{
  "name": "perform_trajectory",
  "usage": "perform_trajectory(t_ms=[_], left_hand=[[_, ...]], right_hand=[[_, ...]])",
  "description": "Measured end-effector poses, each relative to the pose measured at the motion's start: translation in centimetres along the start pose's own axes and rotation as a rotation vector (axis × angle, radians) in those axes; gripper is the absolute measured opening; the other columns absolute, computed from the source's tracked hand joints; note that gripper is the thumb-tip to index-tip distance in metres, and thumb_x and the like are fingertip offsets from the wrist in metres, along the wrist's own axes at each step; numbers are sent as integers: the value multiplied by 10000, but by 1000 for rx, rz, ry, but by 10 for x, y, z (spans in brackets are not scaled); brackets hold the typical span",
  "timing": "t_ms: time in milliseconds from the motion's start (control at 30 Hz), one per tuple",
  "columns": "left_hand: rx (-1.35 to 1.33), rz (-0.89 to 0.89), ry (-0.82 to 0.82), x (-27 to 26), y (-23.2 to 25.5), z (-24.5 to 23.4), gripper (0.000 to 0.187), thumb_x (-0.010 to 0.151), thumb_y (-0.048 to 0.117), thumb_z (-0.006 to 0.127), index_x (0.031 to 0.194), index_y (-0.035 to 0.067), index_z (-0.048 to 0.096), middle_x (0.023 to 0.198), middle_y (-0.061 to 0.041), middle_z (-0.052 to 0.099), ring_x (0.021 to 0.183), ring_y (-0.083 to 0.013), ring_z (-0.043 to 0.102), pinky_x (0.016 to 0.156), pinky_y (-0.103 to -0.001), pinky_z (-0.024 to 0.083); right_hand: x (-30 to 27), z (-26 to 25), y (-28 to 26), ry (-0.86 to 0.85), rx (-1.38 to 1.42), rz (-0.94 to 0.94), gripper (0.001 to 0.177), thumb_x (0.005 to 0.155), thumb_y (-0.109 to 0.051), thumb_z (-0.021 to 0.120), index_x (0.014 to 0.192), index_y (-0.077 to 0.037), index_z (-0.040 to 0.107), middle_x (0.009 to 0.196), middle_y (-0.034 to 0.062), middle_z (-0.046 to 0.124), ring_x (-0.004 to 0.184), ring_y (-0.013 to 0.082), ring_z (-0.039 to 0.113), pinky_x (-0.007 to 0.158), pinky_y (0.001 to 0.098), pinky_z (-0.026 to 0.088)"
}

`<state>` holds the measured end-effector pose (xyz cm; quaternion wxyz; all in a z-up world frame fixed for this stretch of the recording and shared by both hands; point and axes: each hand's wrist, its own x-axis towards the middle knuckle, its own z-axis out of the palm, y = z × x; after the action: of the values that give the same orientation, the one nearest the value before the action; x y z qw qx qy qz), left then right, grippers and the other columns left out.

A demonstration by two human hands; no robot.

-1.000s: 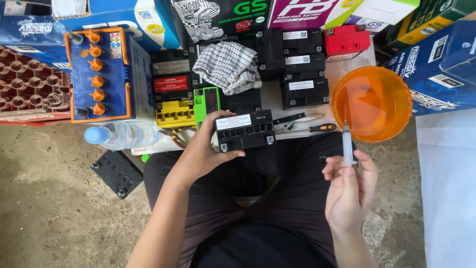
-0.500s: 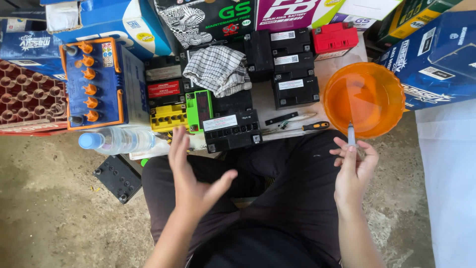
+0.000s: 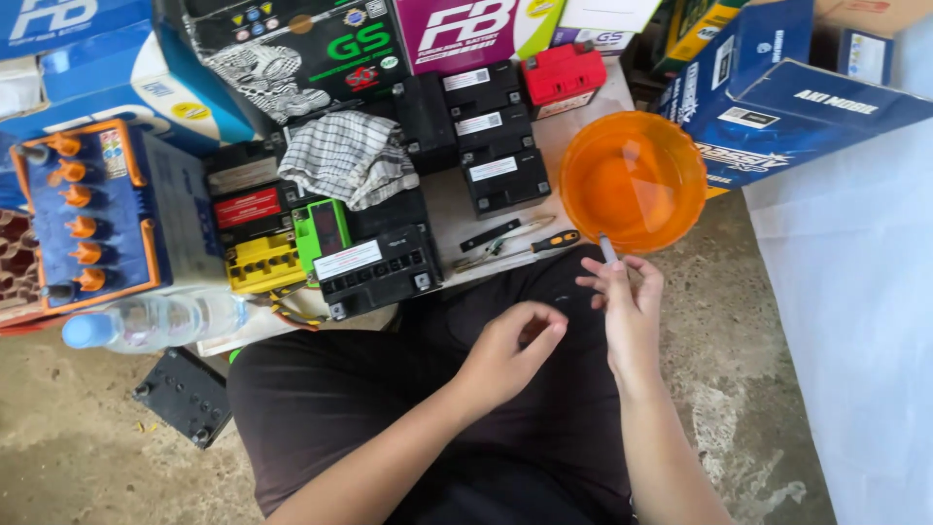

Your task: Refilling battery cells with liquid using a syringe drawn from a bowl

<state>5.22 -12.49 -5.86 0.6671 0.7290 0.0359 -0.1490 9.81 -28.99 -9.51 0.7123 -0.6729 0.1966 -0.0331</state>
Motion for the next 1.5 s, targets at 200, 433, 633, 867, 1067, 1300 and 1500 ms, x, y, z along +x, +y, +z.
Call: perform_trajectory(t_ms=[200,433,633,867,1067,1300,1500], left_hand=[[-232,-387,-39,71,0,54,436,976,373,673,1206,4,701,1094,-222,729,994,-274,735,825,-340,639],[-77,-476,-28,124,-32,82,511,996,500,586,1211,44,669,1034,-138,699,857,-208,727,727,-348,648],[-75,-509,22,135,-34,96,504,980,529,591,1120,50,653,1023,-134,704,956,-248,723,711,-323,613],[-183,-637,-114,140,-24,88,535,962,515,579,1107,18,712,923,-79,700,857,-215,735,719,-352,604],[-404,-698,-93,143,-10,82,365,911,337,674,1062,5,658,868,-22,639,776,-161,692,752,-361,591],[-455,-718,-80,145,-20,81,257,876,325,731,818,75,705,752,-23,636,682,-151,658,695,-314,593],[-569,-802,-190,143,-22,76,298,885,447,639,854,151,655,799,37,589,784,-160,633,767,-337,568]], right_hand=[[2,-3,-9,51,-130,-10,259,1114,-198,496,1296,-34,415,1013,201,762,775,155,710,582,176,448],[12,-22,-4,144,-341,-5,261,1090,-271,582,1280,-101,529,1007,130,755,846,162,695,665,255,522],[10,-21,-9,146,-493,20,284,1057,-262,640,1251,-144,469,951,83,741,864,169,698,706,287,526],[5,-18,-24,100,-589,72,243,1047,-341,654,1145,-132,578,1020,82,766,974,216,731,798,360,569],[1,-16,-26,92,-625,-77,203,1040,-284,676,1107,-103,613,1054,125,763,1019,268,729,825,392,584],[3,-15,-14,151,-748,-231,104,950,-174,754,1044,-160,712,989,35,780,985,232,733,780,387,574],[7,-18,-5,128,-509,-75,95,991,-196,698,1063,-138,717,987,49,776,985,154,728,864,339,568]])
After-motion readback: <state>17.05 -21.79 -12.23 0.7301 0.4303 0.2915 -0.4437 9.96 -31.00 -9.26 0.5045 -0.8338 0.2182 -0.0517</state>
